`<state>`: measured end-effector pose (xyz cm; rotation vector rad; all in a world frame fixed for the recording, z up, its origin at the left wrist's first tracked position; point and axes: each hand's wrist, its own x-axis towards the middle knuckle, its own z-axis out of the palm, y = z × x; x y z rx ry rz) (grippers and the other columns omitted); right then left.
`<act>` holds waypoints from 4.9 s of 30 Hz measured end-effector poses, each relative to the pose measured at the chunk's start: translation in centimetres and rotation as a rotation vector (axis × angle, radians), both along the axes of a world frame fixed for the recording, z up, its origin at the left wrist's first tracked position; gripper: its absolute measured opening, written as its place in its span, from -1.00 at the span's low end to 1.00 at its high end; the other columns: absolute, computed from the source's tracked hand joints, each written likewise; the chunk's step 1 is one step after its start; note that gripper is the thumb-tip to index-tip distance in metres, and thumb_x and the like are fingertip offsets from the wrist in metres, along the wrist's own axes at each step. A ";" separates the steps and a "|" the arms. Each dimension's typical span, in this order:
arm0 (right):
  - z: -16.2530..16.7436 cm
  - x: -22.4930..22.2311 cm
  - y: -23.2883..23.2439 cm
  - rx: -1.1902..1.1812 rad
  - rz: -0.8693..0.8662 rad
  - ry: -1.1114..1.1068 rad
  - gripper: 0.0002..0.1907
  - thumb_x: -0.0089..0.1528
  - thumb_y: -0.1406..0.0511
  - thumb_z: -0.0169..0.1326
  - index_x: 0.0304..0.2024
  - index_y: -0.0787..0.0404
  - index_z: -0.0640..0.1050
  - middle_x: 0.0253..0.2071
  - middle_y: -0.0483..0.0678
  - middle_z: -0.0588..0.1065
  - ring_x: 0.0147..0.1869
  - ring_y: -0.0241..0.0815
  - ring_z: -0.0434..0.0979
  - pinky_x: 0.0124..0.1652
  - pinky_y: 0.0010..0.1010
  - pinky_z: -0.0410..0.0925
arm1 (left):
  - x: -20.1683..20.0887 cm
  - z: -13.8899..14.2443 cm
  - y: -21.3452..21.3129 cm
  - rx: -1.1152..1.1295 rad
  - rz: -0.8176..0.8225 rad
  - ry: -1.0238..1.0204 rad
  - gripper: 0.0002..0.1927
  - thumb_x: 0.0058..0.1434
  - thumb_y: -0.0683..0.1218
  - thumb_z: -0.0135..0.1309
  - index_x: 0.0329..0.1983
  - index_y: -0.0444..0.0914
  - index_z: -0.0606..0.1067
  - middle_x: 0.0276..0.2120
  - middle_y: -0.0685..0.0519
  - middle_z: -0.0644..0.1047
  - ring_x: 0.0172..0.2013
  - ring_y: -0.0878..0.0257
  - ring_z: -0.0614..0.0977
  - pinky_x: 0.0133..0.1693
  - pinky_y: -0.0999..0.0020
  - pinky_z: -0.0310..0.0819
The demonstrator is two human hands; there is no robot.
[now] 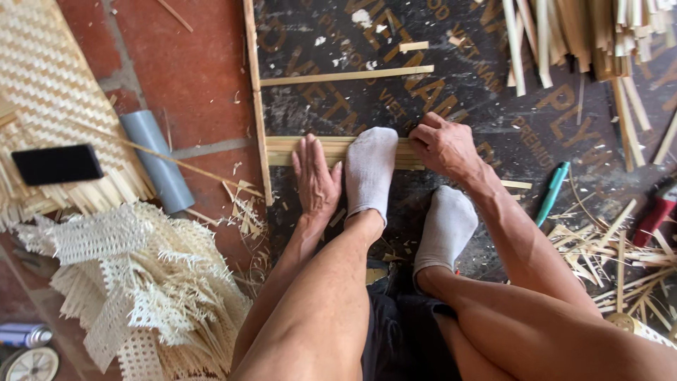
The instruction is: The person sits on the floor weaving thin bamboo strips into a lattice panel held against a wooden frame. They align and press strips into place with their hands and foot, add new strips one at a time from a pile, and at one point marks a strip with a pen before continuing to weave.
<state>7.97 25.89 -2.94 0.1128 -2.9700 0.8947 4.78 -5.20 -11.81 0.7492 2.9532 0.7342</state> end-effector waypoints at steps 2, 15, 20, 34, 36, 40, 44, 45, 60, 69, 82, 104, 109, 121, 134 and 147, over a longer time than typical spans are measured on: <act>0.5 -0.4 1.2 -0.053 0.004 0.037 -0.94 0.18 0.30 0.22 -0.30 0.12 0.63 -0.29 -0.05 0.51 -0.24 -0.01 0.59 -0.30 -0.20 0.48 | -0.1 0.2 0.1 0.000 -0.004 -0.015 -0.19 0.42 0.05 0.02 0.54 -0.42 -0.04 0.52 -0.29 0.05 0.53 -0.16 0.02 0.51 -0.11 -0.31; -0.9 2.2 11.0 0.070 -0.599 0.274 -0.89 0.28 0.50 0.13 -0.18 0.25 0.60 -0.20 -0.01 0.51 -0.13 -0.08 0.53 -0.10 -0.27 0.44 | -0.4 2.0 0.7 -0.066 -0.005 0.064 -0.23 0.32 0.05 0.15 0.46 -0.36 0.15 0.45 -0.23 0.21 0.48 -0.14 0.16 0.47 -0.19 -0.12; -1.0 4.0 8.4 -0.263 -0.258 -0.060 -0.91 0.42 0.45 0.13 -0.08 0.20 0.62 -0.27 -0.10 0.52 -0.24 -0.24 0.50 -0.22 -0.43 0.37 | -0.9 2.6 0.4 -0.030 -0.016 0.140 -0.26 0.31 0.06 0.19 0.43 -0.38 0.25 0.44 -0.21 0.19 0.46 -0.17 0.17 0.46 -0.23 -0.06; -0.6 -2.2 1.9 0.218 0.212 -0.058 -0.67 0.24 0.43 0.14 -0.04 -0.09 0.70 -0.27 -0.19 0.54 -0.18 -0.17 0.57 -0.13 -0.26 0.46 | -1.4 2.6 0.4 0.030 -0.057 0.086 -0.22 0.31 0.03 0.17 0.44 -0.41 0.13 0.50 -0.36 0.04 0.52 -0.24 0.07 0.49 -0.24 -0.15; -0.3 -2.6 1.3 0.194 0.217 -0.041 -0.69 0.23 0.41 0.15 -0.07 -0.09 0.69 -0.27 -0.19 0.54 -0.13 -0.14 0.58 -0.13 -0.22 0.44 | -1.4 2.6 0.3 0.030 -0.054 0.085 -0.22 0.31 0.02 0.17 0.44 -0.41 0.12 0.50 -0.37 0.04 0.52 -0.23 0.06 0.50 -0.23 -0.16; 0.2 -2.8 0.8 0.206 0.210 -0.003 -0.75 0.21 0.38 0.19 -0.10 -0.03 0.69 -0.24 -0.21 0.54 -0.13 -0.15 0.55 -0.15 -0.21 0.39 | -1.4 2.2 0.3 0.023 -0.049 0.095 -0.20 0.32 0.03 0.19 0.45 -0.41 0.11 0.50 -0.36 0.05 0.52 -0.23 0.05 0.50 -0.21 -0.18; 0.0 -2.2 0.4 0.083 0.124 0.099 -0.86 0.14 0.31 0.26 -0.22 0.05 0.68 -0.24 -0.11 0.48 -0.08 -0.08 0.50 -0.12 -0.20 0.34 | -1.5 1.7 0.0 0.012 -0.052 0.081 -0.20 0.34 0.05 0.16 0.46 -0.40 0.09 0.50 -0.34 0.05 0.52 -0.21 0.04 0.51 -0.19 -0.21; -0.2 -2.0 0.3 0.100 0.096 0.091 -0.87 0.16 0.30 0.27 -0.22 0.06 0.68 -0.25 -0.13 0.48 -0.08 -0.09 0.49 -0.11 -0.21 0.31 | -1.4 1.5 0.0 0.013 -0.062 0.079 -0.21 0.35 0.06 0.15 0.46 -0.40 0.09 0.50 -0.32 0.05 0.53 -0.20 0.04 0.51 -0.19 -0.22; 0.5 -1.7 8.6 0.036 -0.467 0.326 -0.86 0.42 0.46 0.07 -0.18 0.15 0.60 -0.20 -0.09 0.52 -0.07 -0.18 0.56 -0.13 -0.25 0.44 | -1.4 1.1 0.0 -0.092 -0.065 0.056 -0.21 0.43 0.11 0.02 0.51 -0.46 0.08 0.52 -0.31 0.02 0.54 -0.18 0.01 0.53 -0.11 -0.28; 3.2 -2.5 13.5 0.431 -0.652 0.022 -0.77 0.19 0.18 0.25 -0.26 0.20 0.67 -0.22 0.12 0.61 -0.18 0.12 0.61 -0.20 -0.10 0.42 | -1.3 2.0 0.1 -0.084 -0.044 0.029 -0.24 0.44 0.09 0.03 0.50 -0.47 0.13 0.53 -0.30 0.06 0.55 -0.16 0.04 0.52 -0.15 -0.18; 1.9 -2.0 14.1 0.473 -0.652 0.142 -0.88 0.30 0.32 0.16 -0.30 0.14 0.70 -0.27 0.04 0.63 -0.26 0.04 0.63 -0.31 -0.16 0.42 | -2.9 2.6 1.2 -0.072 -0.009 0.146 -0.30 0.35 0.12 0.11 0.38 -0.41 0.27 0.32 -0.28 0.27 0.38 -0.18 0.23 0.42 -0.23 0.01; -0.9 -3.6 2.4 0.185 0.200 -0.052 -0.78 0.28 0.34 0.15 -0.07 -0.01 0.70 -0.16 -0.15 0.65 -0.13 -0.12 0.66 -0.27 -0.29 0.50 | -2.6 2.1 1.0 0.022 0.019 0.112 -0.27 0.40 0.13 0.04 0.43 -0.39 0.15 0.51 -0.31 0.06 0.52 -0.20 0.09 0.49 -0.26 -0.14; 0.5 -3.8 1.2 0.254 0.192 -0.008 -0.86 0.25 0.31 0.20 -0.15 0.00 0.70 -0.16 -0.16 0.62 0.00 -0.13 0.63 -0.19 -0.27 0.50 | -2.5 1.7 0.7 0.021 0.023 0.119 -0.25 0.40 0.14 0.04 0.45 -0.39 0.12 0.51 -0.31 0.07 0.53 -0.19 0.09 0.50 -0.23 -0.17; -0.6 -2.0 -0.8 0.186 0.027 0.057 -0.91 0.15 0.26 0.26 -0.29 0.06 0.66 -0.28 -0.14 0.49 -0.11 -0.11 0.47 -0.11 -0.21 0.25 | -2.3 1.1 0.2 0.011 0.006 0.092 -0.19 0.38 0.09 0.12 0.49 -0.39 0.05 0.50 -0.32 0.07 0.53 -0.20 0.05 0.51 -0.16 -0.22; 1.9 0.1 13.0 0.691 -0.560 0.153 -0.78 0.04 0.24 0.32 -0.31 0.15 0.62 -0.25 -0.02 0.56 -0.25 -0.10 0.58 -0.33 -0.26 0.43 | -2.9 1.4 1.1 -0.145 0.038 0.072 -0.35 0.44 0.17 -0.06 0.48 -0.24 0.25 0.50 -0.29 0.09 0.50 -0.18 0.08 0.48 -0.15 -0.16; 0.4 0.6 8.2 -0.130 -0.070 -0.212 -0.83 0.27 0.36 0.24 -0.08 0.13 0.68 -0.26 -0.08 0.55 -0.16 -0.10 0.57 -0.16 -0.35 0.40 | -2.7 2.8 2.7 0.003 0.051 0.165 -0.34 0.37 0.07 0.11 0.39 -0.39 0.28 0.44 -0.29 0.17 0.48 -0.22 0.15 0.46 -0.29 -0.07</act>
